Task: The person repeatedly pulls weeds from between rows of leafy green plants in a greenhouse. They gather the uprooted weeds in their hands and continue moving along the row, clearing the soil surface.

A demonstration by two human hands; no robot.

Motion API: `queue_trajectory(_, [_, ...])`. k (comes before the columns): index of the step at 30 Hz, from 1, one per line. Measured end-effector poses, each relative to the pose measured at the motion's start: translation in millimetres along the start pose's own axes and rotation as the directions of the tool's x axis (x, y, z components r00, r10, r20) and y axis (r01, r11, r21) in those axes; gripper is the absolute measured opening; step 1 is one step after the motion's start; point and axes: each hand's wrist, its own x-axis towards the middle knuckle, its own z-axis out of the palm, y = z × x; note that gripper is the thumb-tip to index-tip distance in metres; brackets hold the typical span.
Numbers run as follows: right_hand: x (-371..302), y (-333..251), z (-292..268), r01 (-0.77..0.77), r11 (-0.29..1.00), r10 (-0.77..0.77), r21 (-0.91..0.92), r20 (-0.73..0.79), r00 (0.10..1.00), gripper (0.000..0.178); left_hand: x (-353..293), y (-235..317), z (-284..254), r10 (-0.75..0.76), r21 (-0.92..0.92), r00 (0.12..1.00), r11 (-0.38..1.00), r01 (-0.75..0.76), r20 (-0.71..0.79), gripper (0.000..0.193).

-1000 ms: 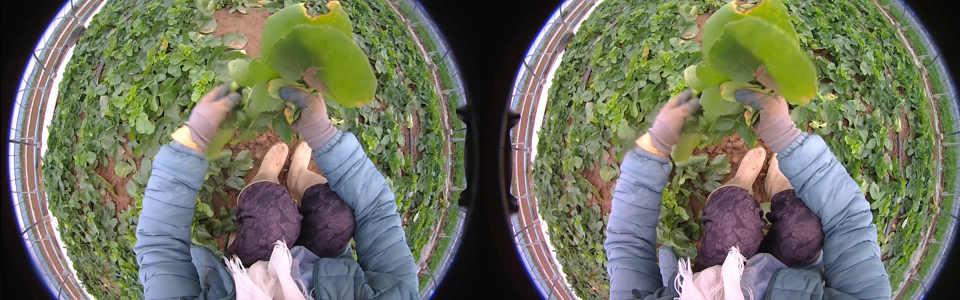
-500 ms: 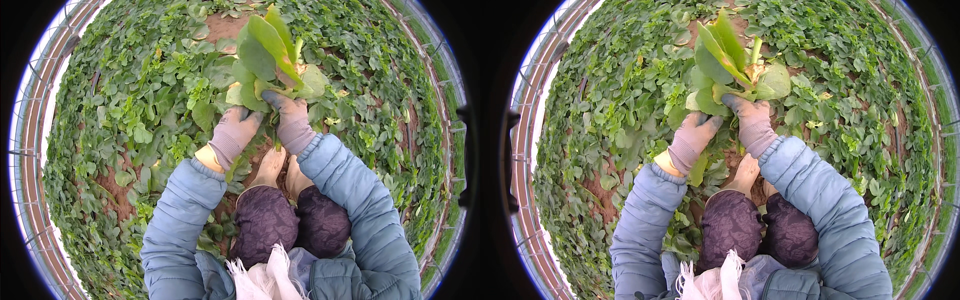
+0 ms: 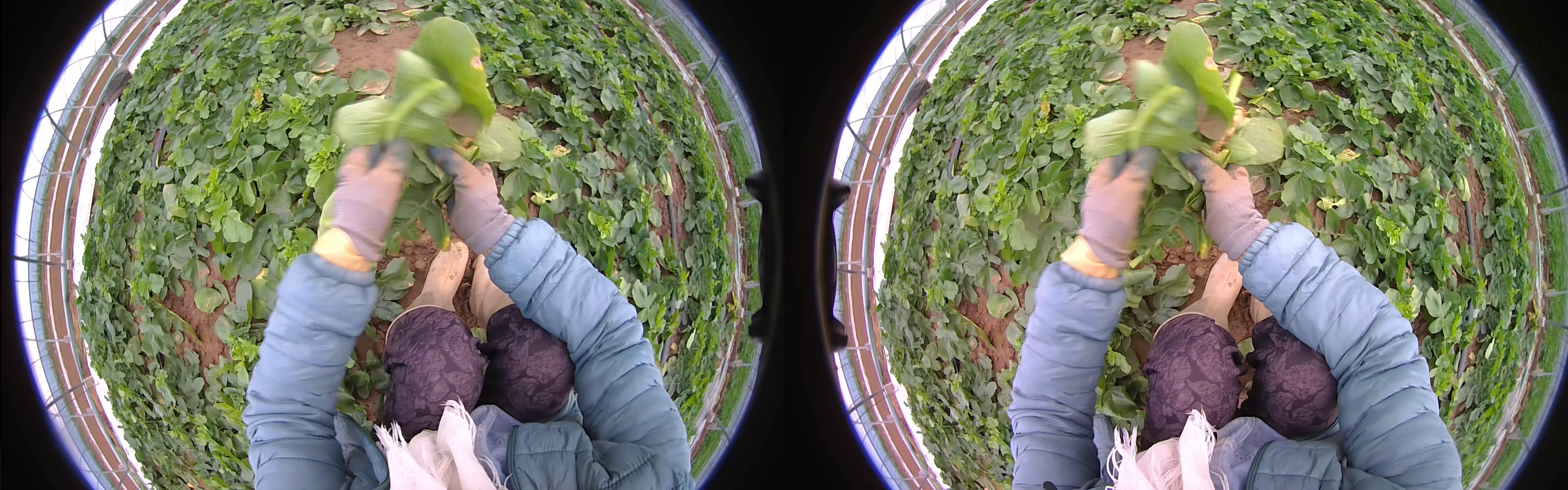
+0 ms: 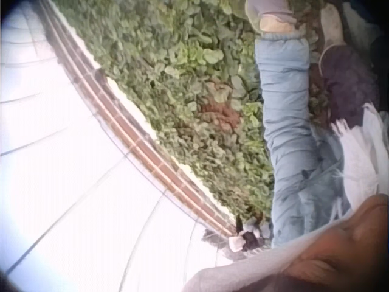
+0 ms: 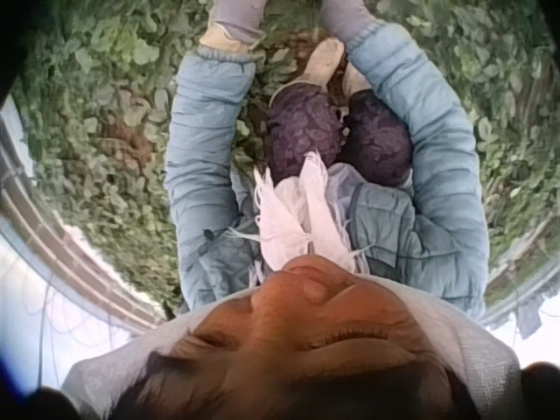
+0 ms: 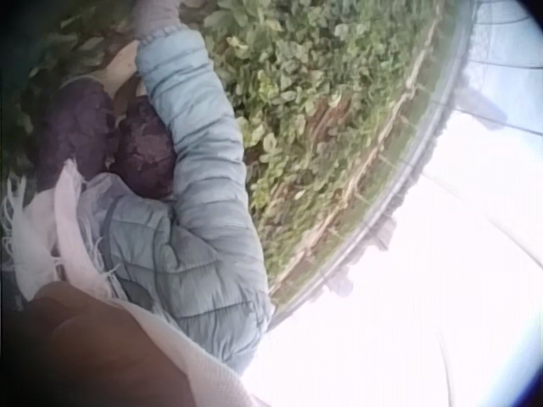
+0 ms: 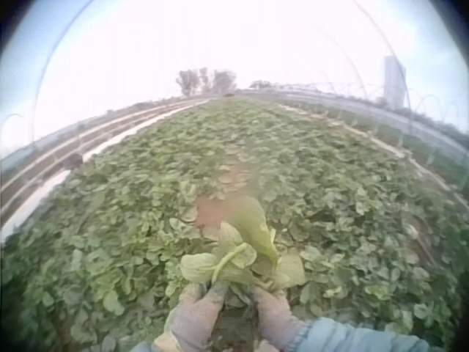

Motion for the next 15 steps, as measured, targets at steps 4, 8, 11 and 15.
queue_trajectory(4, [-11.5,0.0,4.0,0.218,0.975,-0.216,0.04,0.398,0.892,0.045,8.2,-17.8,19.1,0.321,0.378,0.907,0.831,-0.408,0.272,0.037])
queue_trajectory(8, [-13.5,-5.2,-10.8,0.137,0.968,-0.073,-0.209,0.289,0.955,0.033,6.6,-23.6,25.9,0.143,-0.372,0.908,0.928,0.014,0.393,0.048])
queue_trajectory(11, [-7.1,-2.8,-17.7,0.139,0.952,-0.046,-0.271,0.324,0.945,0.032,-2.8,-12.2,16.9,0.091,-0.514,0.823,0.817,0.261,0.561,0.056])
queue_trajectory(15, [8.0,-2.3,-20.0,0.357,0.836,-0.245,-0.417,0.299,0.922,0.035,-4.1,-1.6,-7.8,0.198,-0.376,0.774,0.925,0.055,0.601,0.061])
